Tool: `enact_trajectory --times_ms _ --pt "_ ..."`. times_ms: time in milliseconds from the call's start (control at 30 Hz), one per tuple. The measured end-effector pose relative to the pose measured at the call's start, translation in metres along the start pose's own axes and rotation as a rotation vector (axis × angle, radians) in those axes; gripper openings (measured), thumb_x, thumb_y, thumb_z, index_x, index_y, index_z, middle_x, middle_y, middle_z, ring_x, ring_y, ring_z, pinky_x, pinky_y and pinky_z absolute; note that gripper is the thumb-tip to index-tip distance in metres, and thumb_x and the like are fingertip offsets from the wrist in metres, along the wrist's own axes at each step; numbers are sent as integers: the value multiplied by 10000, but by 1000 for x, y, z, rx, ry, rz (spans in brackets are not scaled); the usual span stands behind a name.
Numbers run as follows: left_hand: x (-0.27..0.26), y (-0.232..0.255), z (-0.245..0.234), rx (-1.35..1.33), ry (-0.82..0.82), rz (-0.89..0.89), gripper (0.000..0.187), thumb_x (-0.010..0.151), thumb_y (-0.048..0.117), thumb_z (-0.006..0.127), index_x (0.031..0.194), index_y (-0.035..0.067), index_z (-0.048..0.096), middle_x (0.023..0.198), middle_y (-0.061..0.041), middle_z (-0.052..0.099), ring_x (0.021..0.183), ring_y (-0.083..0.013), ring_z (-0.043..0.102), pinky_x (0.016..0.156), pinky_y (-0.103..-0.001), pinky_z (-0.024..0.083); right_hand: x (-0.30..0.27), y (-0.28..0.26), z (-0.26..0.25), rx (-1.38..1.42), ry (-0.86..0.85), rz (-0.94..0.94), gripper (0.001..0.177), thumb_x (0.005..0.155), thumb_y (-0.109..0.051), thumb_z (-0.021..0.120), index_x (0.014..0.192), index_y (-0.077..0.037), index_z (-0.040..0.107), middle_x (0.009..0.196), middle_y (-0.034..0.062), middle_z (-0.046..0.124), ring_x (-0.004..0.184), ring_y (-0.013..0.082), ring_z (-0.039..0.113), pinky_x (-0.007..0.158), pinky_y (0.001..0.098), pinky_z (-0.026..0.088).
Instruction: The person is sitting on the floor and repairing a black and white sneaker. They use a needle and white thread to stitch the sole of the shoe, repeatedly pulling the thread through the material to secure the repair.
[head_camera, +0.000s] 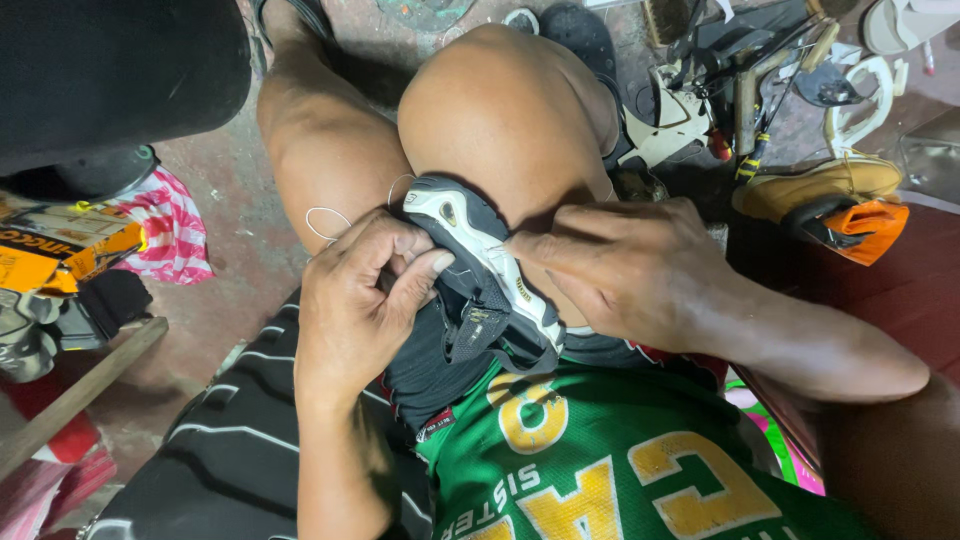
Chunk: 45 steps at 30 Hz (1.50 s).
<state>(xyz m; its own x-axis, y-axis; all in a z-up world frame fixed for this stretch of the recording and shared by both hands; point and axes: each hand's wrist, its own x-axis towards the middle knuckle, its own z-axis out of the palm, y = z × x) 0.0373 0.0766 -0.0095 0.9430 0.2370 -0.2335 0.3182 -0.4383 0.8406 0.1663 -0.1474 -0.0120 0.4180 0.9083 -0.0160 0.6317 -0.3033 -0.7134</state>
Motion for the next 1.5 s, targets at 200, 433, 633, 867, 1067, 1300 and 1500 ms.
enact_trajectory --times_ms 200,433,633,867,1067,1300,1500 --pt "2 3 -1 56 1 19 210 934 115 782 886 16 603 774 -87 647 634 -166 700 575 -309 511 15 -3 -7 -137 9 -173 239 892 -167 773 1108 -70 745 910 63 706 733 224 731 583 338 577" --pt "6 6 -10 48 -23 50 211 934 134 771 889 10 607 750 -109 654 630 -228 676 593 -350 510 30 20 -7 -49 -93 -172 174 857 -134 707 1029 -139 729 968 22 738 754 214 713 635 354 567" --pt "14 7 -24 -91 -217 -85 183 938 155 722 876 13 623 676 -94 676 558 -185 727 546 -327 537 40 23 -2 176 -171 -90 52 867 -117 708 862 -88 665 761 42 669 607 199 663 545 329 496" --pt "21 2 -32 -79 -289 -51 163 936 150 723 903 11 645 695 -104 701 591 -189 753 558 -333 542 42 25 0 168 -158 -75 242 888 -205 794 750 -82 638 617 42 577 504 182 579 492 338 420" --pt "18 -2 -27 -92 -233 15 197 938 164 726 899 5 618 751 -109 704 612 -199 745 575 -349 550 47 26 1 219 -180 -95 264 889 -189 803 727 -75 628 600 41 562 469 158 539 467 321 388" --pt "16 -7 -27 -47 -195 102 192 945 161 739 899 12 628 720 -101 696 640 -235 721 603 -369 532 50 24 4 218 -194 -131 269 905 -198 808 745 -90 621 611 27 560 487 145 559 471 309 396" --pt "16 -5 -26 -105 -209 36 207 958 170 725 889 11 612 741 -92 701 620 -188 750 569 -330 549 54 17 8 199 -135 -128 338 897 -208 816 776 -82 526 617 34 527 490 160 548 485 321 402"
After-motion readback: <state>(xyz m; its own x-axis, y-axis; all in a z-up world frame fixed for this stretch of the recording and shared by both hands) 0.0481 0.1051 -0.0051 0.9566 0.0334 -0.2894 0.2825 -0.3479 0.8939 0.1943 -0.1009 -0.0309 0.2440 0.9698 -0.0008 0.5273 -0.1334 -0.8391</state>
